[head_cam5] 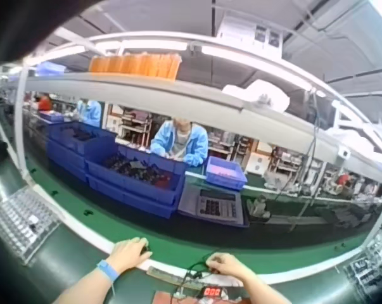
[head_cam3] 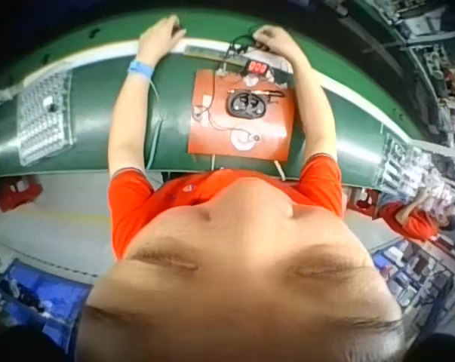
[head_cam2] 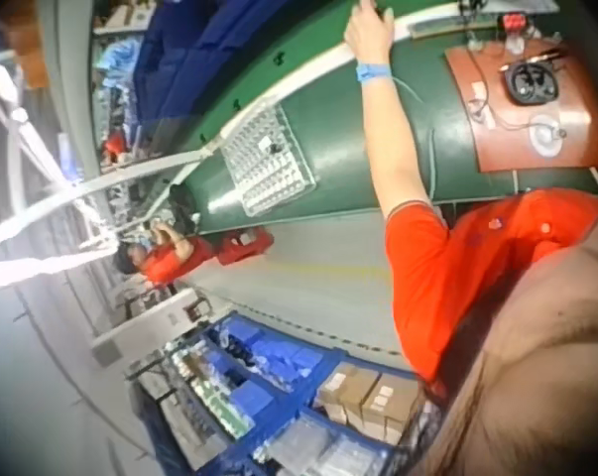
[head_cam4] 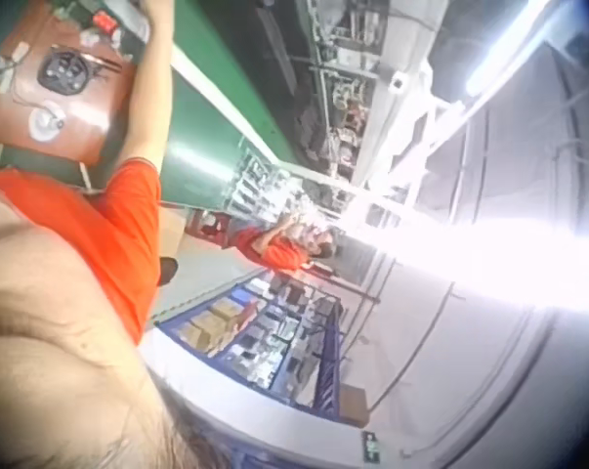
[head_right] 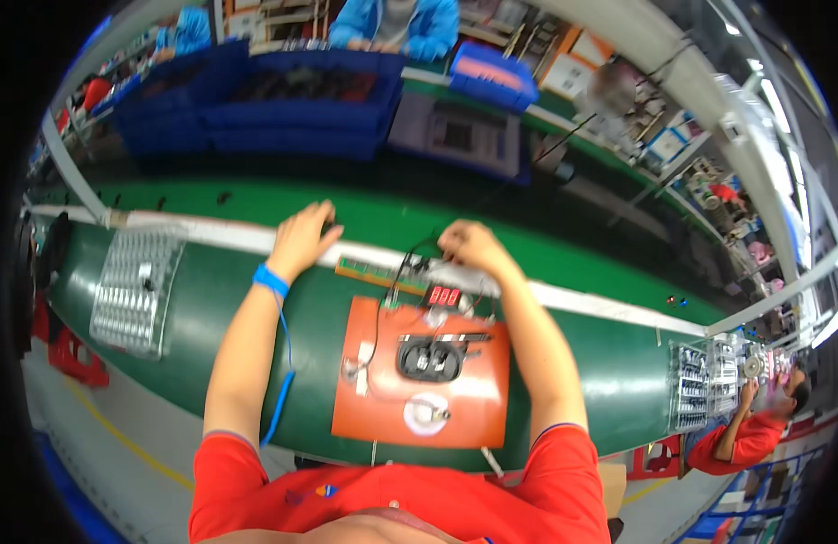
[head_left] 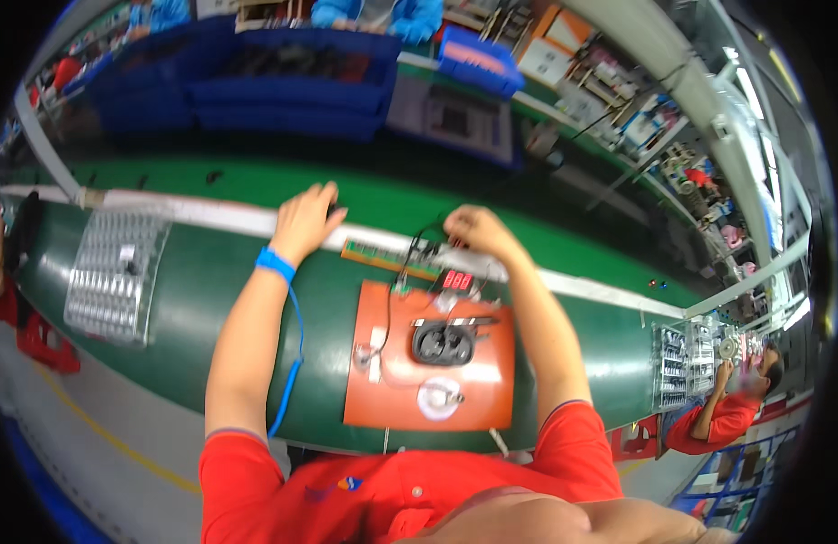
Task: The person tests circuit boards in a testing fixture on a workstation, checks electrical connections on earphone components, and fits earbud pieces together by hand.
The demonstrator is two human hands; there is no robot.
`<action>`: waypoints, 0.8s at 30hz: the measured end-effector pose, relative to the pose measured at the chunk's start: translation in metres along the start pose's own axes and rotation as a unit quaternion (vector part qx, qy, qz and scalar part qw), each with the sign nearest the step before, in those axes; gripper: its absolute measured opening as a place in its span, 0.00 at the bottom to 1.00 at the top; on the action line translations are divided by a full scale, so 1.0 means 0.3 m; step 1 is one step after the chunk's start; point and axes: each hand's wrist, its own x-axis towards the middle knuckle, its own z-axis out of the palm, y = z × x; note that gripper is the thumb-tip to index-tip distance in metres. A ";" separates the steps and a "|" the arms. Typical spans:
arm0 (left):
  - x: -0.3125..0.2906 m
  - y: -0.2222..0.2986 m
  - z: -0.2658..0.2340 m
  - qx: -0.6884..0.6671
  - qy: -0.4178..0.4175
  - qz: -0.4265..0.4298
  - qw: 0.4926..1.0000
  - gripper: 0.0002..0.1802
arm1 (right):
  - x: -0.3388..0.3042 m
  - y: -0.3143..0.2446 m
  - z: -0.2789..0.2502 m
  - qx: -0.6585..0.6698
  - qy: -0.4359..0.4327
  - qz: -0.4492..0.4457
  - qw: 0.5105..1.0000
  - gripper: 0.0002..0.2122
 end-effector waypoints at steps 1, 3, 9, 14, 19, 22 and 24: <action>-0.004 0.001 0.006 -0.004 0.002 0.000 1.000 0.15 | -0.003 0.015 0.011 -0.006 -0.006 0.000 1.000 0.09; -0.010 0.012 -0.006 -0.003 0.008 0.015 1.000 0.15 | -0.025 0.009 0.018 0.038 -0.013 0.018 0.999 0.08; -0.014 0.026 -0.013 -0.106 0.060 -0.052 0.991 0.13 | -0.076 0.024 -0.012 0.025 0.038 0.009 0.999 0.10; -0.041 0.042 0.002 -0.195 0.106 -0.047 0.974 0.12 | -0.119 0.071 -0.032 0.092 0.093 -0.037 0.991 0.10; -0.137 0.082 0.010 -0.245 0.087 -0.046 0.965 0.11 | -0.210 0.113 -0.094 0.102 0.279 -0.175 0.939 0.10; -0.205 0.086 -0.030 -0.238 0.080 -0.021 0.968 0.11 | -0.337 -0.057 -0.281 -0.060 0.463 -0.328 0.821 0.08; -0.218 0.113 -0.048 -0.207 0.052 -0.029 0.977 0.11 | -0.412 -0.166 -0.492 -0.142 0.549 -0.400 0.720 0.07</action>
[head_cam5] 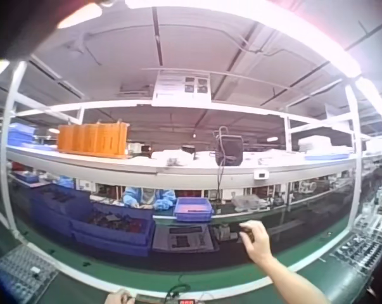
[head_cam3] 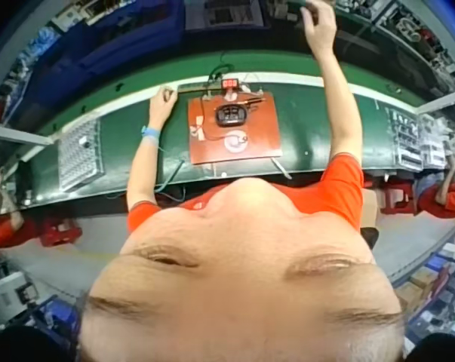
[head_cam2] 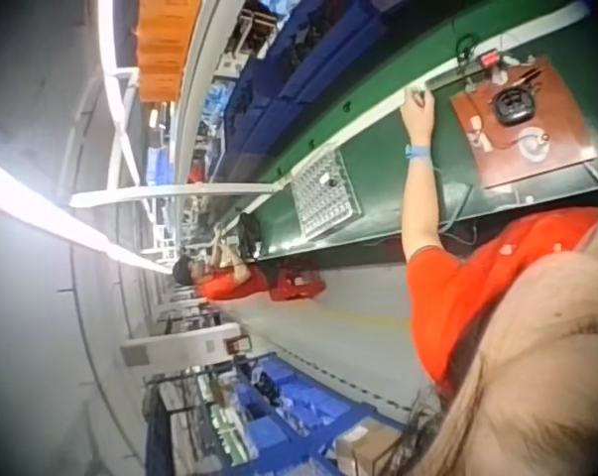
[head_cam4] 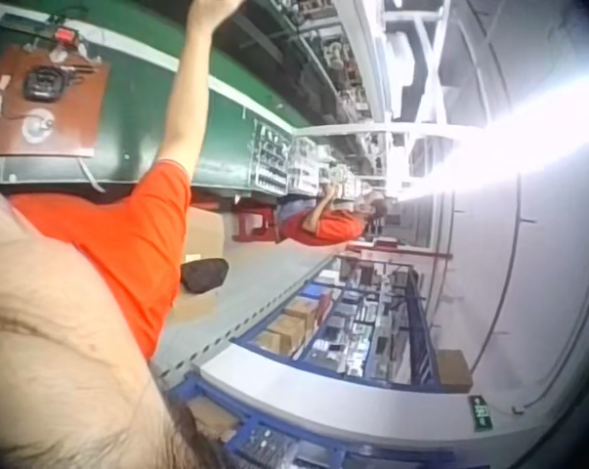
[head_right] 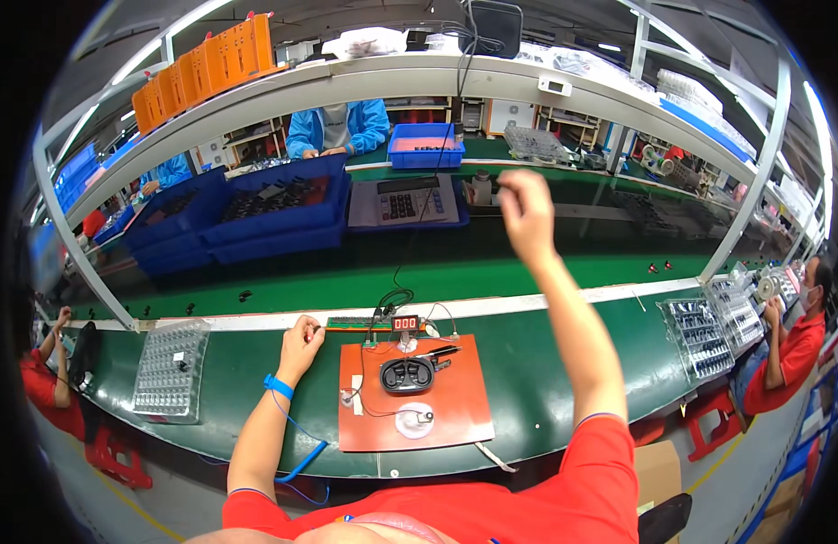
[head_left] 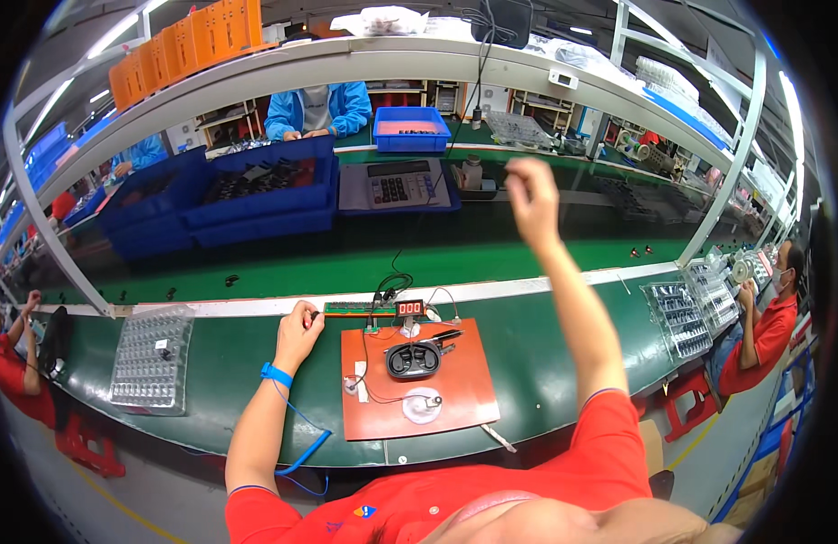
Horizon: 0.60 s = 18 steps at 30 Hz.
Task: The person tests circuit boards in a testing fixture on a workstation, checks electrical connections on earphone components, and fits earbud pieces together by hand.
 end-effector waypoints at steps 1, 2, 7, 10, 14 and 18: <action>-0.006 0.012 -0.006 0.019 -0.011 -0.006 1.000 0.11 | 0.111 0.007 -0.052 -0.044 0.055 -0.063 0.995 0.09; -0.022 0.011 -0.012 0.025 -0.008 -0.004 1.000 0.11 | 0.213 -0.004 -0.088 -0.065 0.094 -0.066 0.991 0.10; -0.013 -0.005 0.012 0.028 0.029 0.012 0.999 0.10 | 0.446 0.127 -0.208 -0.170 0.106 -0.153 0.968 0.14; -0.023 0.003 0.024 0.019 0.023 0.013 0.999 0.10 | 0.467 0.146 -0.215 -0.152 0.072 -0.160 0.973 0.15; -0.013 0.008 0.009 0.050 0.010 -0.005 0.999 0.11 | 0.482 0.061 -0.164 -0.140 0.073 -0.209 0.965 0.15; -0.013 -0.001 0.013 0.025 0.005 -0.020 0.999 0.11 | 0.518 -0.047 -0.060 -0.130 0.044 -0.268 0.954 0.15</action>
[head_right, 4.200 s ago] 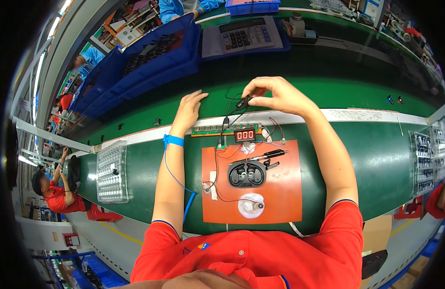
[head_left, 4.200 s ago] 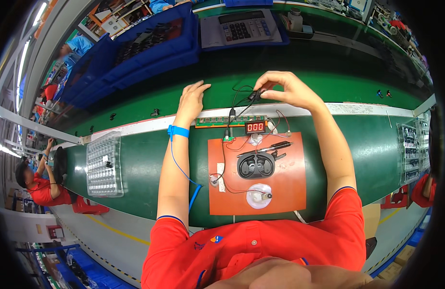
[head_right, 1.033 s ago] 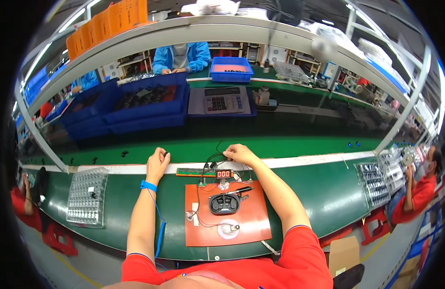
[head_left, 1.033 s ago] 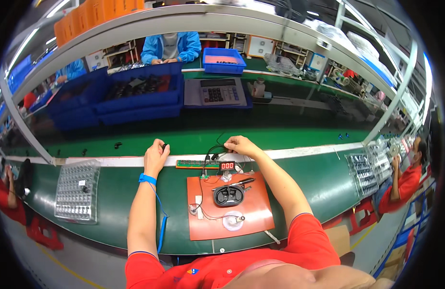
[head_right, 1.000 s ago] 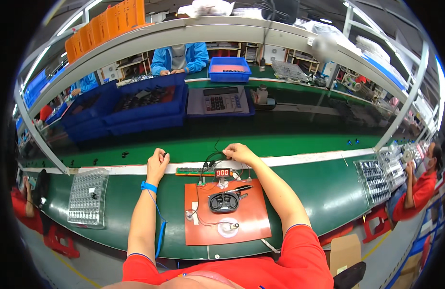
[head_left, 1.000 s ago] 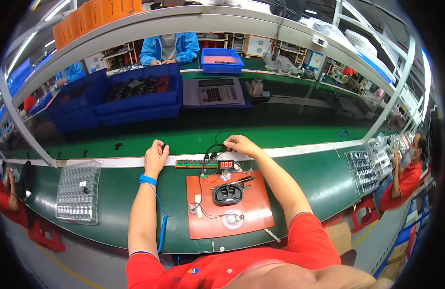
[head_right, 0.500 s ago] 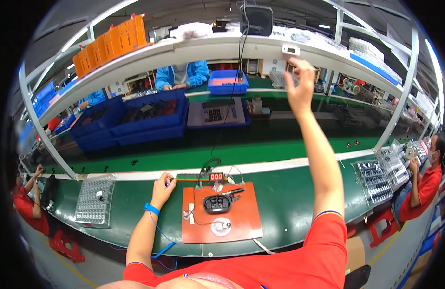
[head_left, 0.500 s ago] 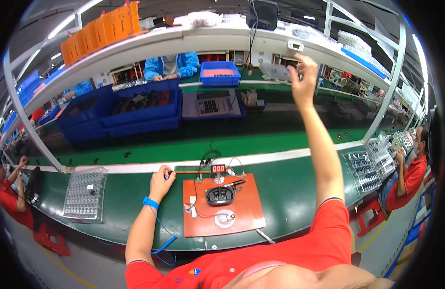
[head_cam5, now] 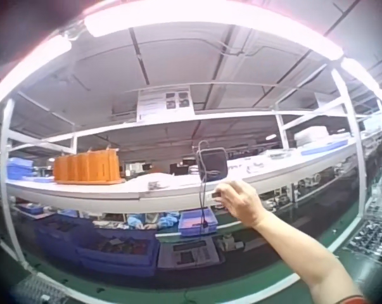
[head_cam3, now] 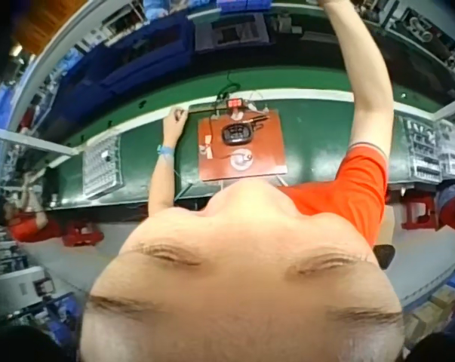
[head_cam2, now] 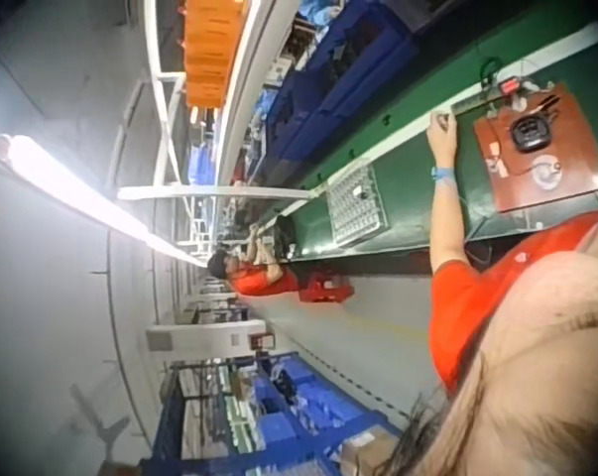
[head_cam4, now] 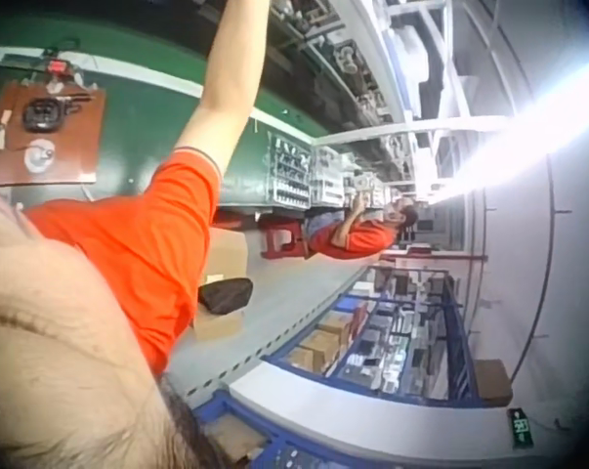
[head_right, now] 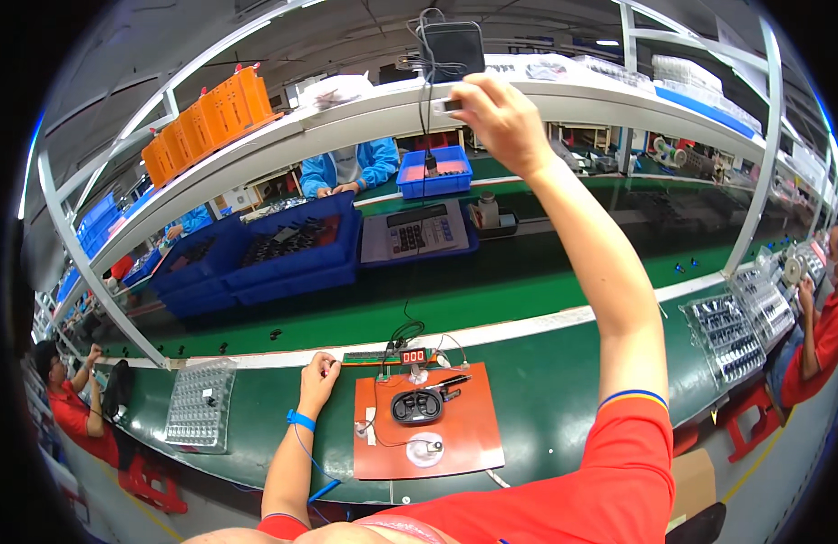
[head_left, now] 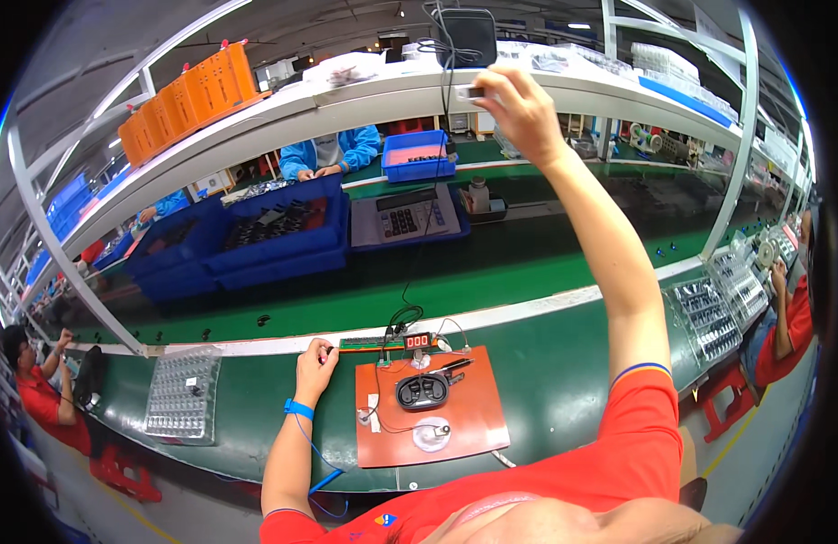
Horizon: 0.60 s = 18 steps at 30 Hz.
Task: The person tests circuit boards in a testing fixture on a workstation, checks electrical connections on earphone components, and fits earbud pieces together by hand.
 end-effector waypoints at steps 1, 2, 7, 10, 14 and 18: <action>0.000 -0.004 0.000 -0.001 0.000 0.000 1.000 0.11 | 0.009 -0.009 0.015 0.007 -0.002 0.003 1.000 0.15; -0.001 -0.009 -0.001 -0.003 0.001 0.001 1.000 0.11 | 0.010 -0.017 0.024 0.003 -0.004 0.005 1.000 0.15; 0.004 0.022 0.005 0.019 -0.014 0.009 1.000 0.11 | 0.056 -0.094 0.065 0.019 0.032 0.025 0.999 0.15; -0.002 0.017 -0.013 0.022 -0.017 0.003 1.000 0.12 | 0.102 -0.186 0.100 -0.003 0.011 -0.014 1.000 0.14; -0.008 0.018 -0.009 0.021 -0.020 0.009 1.000 0.12 | 0.099 -0.217 0.169 -0.054 -0.019 -0.009 0.998 0.13; -0.005 0.026 -0.012 0.020 -0.020 0.008 1.000 0.12 | 0.108 -0.220 0.201 -0.074 -0.018 -0.001 0.997 0.13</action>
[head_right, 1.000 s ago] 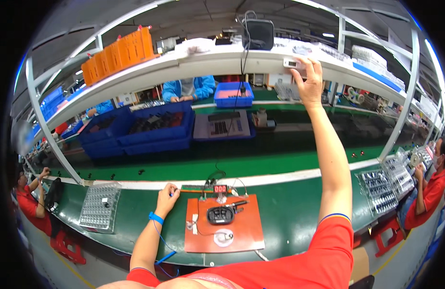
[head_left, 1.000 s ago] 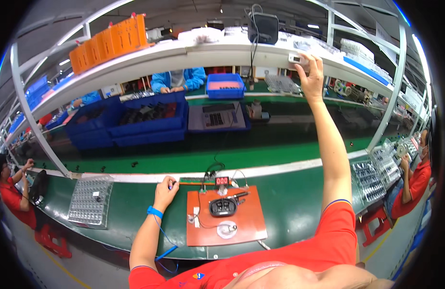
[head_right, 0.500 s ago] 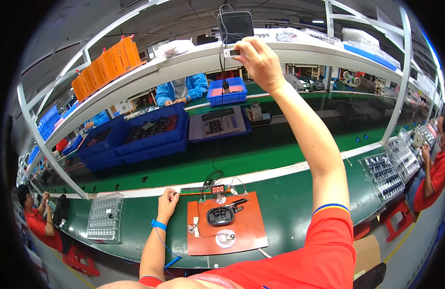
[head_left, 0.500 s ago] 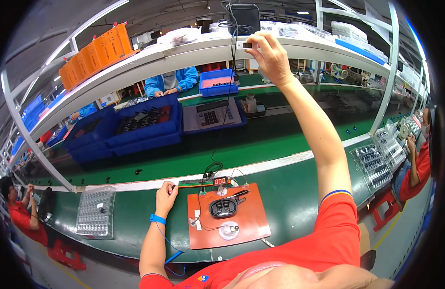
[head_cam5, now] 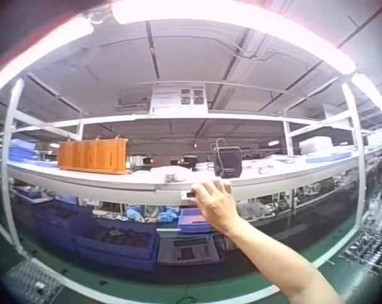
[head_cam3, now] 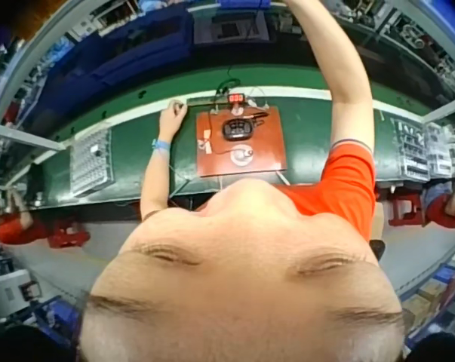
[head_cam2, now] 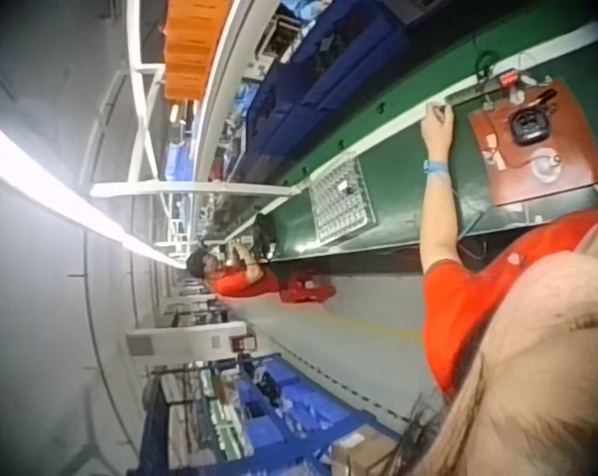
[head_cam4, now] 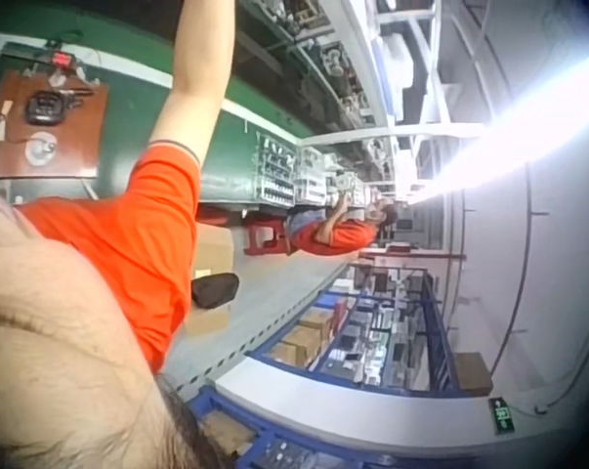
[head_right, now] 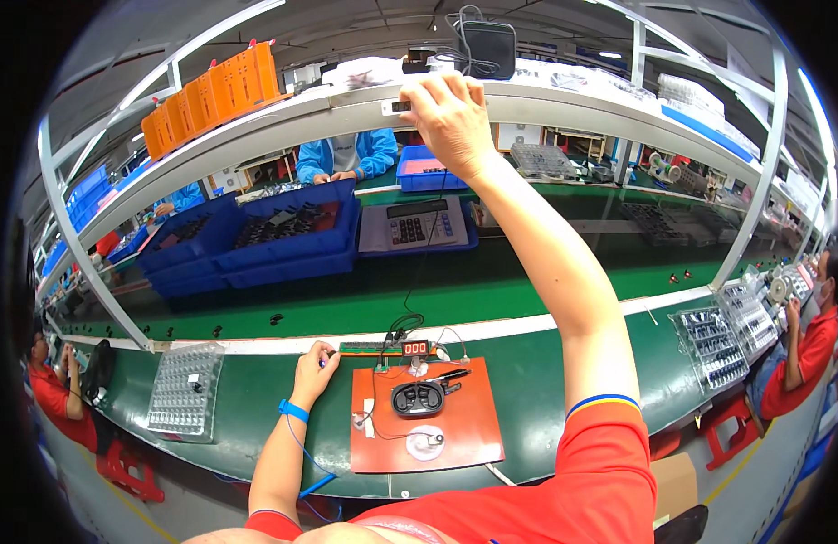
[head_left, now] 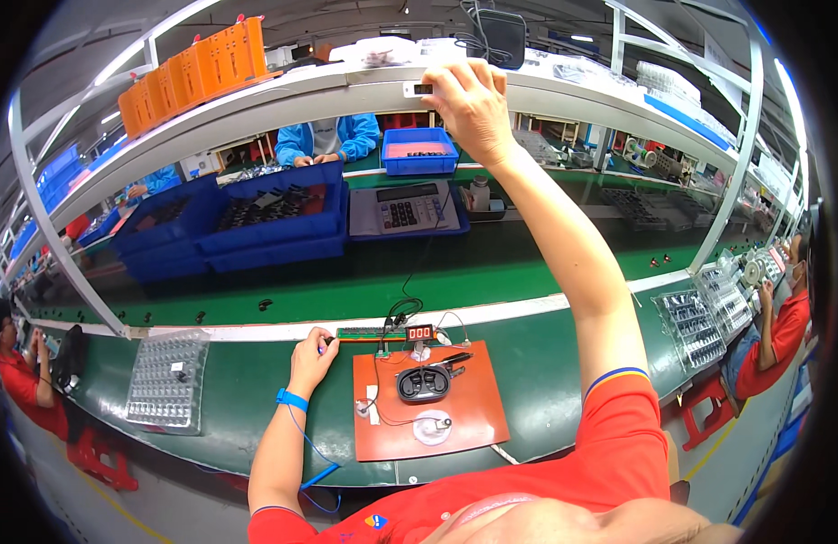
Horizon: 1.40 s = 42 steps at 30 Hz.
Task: The person tests circuit boards in a testing fixture on a workstation, checks electrical connections on earphone components, and fits earbud pieces together by hand.
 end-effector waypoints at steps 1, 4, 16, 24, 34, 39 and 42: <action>0.000 0.003 -0.001 -0.001 -0.002 0.000 1.000 0.11 | 0.005 -0.001 0.005 -0.003 0.000 -0.001 1.000 0.13; -0.012 0.002 -0.002 0.000 -0.001 0.004 1.000 0.12 | 0.008 -0.007 0.017 -0.007 -0.003 -0.004 1.000 0.14; 0.009 0.005 -0.002 0.004 -0.009 -0.001 1.000 0.12 | 0.013 -0.015 0.054 -0.011 0.031 -0.016 0.999 0.14; -0.004 0.002 -0.001 -0.007 -0.005 -0.016 1.000 0.12 | 0.084 0.132 0.004 -0.005 0.188 0.051 0.981 0.19; -0.017 -0.013 -0.003 -0.036 0.004 -0.002 0.999 0.12 | 0.218 0.537 -0.096 0.316 -0.179 0.354 0.862 0.30; -0.031 -0.020 -0.002 -0.049 0.002 -0.008 0.999 0.14 | 0.255 0.563 -0.070 0.402 -0.314 0.440 0.739 0.31; -0.026 -0.012 0.003 -0.056 -0.007 -0.016 0.998 0.14 | 0.245 0.543 -0.031 0.399 -0.326 0.459 0.724 0.29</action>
